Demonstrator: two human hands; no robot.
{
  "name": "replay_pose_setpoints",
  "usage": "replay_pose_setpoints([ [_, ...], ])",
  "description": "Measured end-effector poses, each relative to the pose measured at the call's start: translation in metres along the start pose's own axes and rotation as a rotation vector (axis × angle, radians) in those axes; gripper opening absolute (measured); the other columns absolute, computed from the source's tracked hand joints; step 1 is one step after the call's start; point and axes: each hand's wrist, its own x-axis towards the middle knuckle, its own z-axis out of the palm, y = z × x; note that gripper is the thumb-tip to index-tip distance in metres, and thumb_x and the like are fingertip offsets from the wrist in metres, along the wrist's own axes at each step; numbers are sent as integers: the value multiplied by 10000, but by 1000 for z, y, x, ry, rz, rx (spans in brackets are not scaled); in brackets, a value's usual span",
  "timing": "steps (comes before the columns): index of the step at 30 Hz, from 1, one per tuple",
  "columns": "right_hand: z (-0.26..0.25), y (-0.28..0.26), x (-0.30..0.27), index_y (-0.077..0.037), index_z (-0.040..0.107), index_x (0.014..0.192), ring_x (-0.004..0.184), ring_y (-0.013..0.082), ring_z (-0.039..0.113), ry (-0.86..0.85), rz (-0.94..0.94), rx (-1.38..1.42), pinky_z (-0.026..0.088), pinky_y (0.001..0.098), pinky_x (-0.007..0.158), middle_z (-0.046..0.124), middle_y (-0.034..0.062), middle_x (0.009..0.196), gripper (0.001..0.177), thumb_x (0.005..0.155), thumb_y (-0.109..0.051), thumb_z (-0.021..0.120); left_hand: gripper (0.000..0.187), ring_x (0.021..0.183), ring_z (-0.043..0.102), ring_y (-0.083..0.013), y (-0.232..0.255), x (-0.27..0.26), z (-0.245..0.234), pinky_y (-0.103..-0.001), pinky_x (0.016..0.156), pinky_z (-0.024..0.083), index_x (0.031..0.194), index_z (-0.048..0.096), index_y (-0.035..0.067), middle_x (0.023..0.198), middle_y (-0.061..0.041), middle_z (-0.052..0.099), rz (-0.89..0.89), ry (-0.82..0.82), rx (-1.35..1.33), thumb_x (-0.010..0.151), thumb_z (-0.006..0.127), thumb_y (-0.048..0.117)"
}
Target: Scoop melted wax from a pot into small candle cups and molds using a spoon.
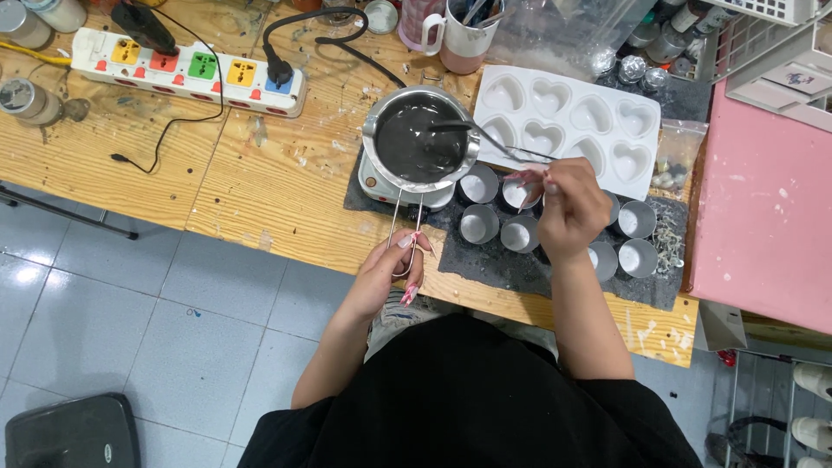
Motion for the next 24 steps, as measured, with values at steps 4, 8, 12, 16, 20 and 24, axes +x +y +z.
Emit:
replay_pose_setpoints([
  [4,-7,-2,0,59,672,1010,784,239,649,-76,210,78,527,315,684,710,146,905,152,970,185,597,377,556,487,-117,0,-1,1,-238,558,406,1157,573,33,620,-35,498,8,-4,25,1131,323,315],
  [8,-17,5,-6,34,658,996,834,268,678,-93,-3,5,546,356,746,682,125,868,192,893,185,597,383,547,476,-112,3,-2,5,-236,541,383,1158,576,37,610,-28,489,-4,9,16,1127,312,314],
  [12,-32,-9,8,-10,734,1032,893,292,718,-260,-147,-31,588,369,784,741,136,937,234,867,148,686,385,549,477,-115,2,-1,4,-236,541,373,1174,572,39,604,-28,481,10,-12,7,1125,302,308],
  [16,-45,-27,16,-24,775,1034,899,309,736,-423,-275,-94,598,375,749,752,132,939,267,783,59,739,382,530,458,-118,0,-2,4,-237,525,364,1173,565,26,595,-28,469,-2,-3,-41,1126,308,305],
  [20,-55,-35,9,-29,773,1033,891,278,747,-459,-394,-155,624,356,740,754,106,949,233,812,35,812,377,544,452,-120,-1,-2,3,-241,543,370,1178,561,10,599,-23,456,29,-34,-116,1134,321,297],
  [24,-60,-29,-9,3,763,1028,899,293,750,-415,-390,-154,632,350,743,763,135,966,219,816,41,804,350,531,436,-116,-5,-2,3,-242,527,356,1172,548,18,590,-21,451,9,-30,-161,1131,331,290],
])
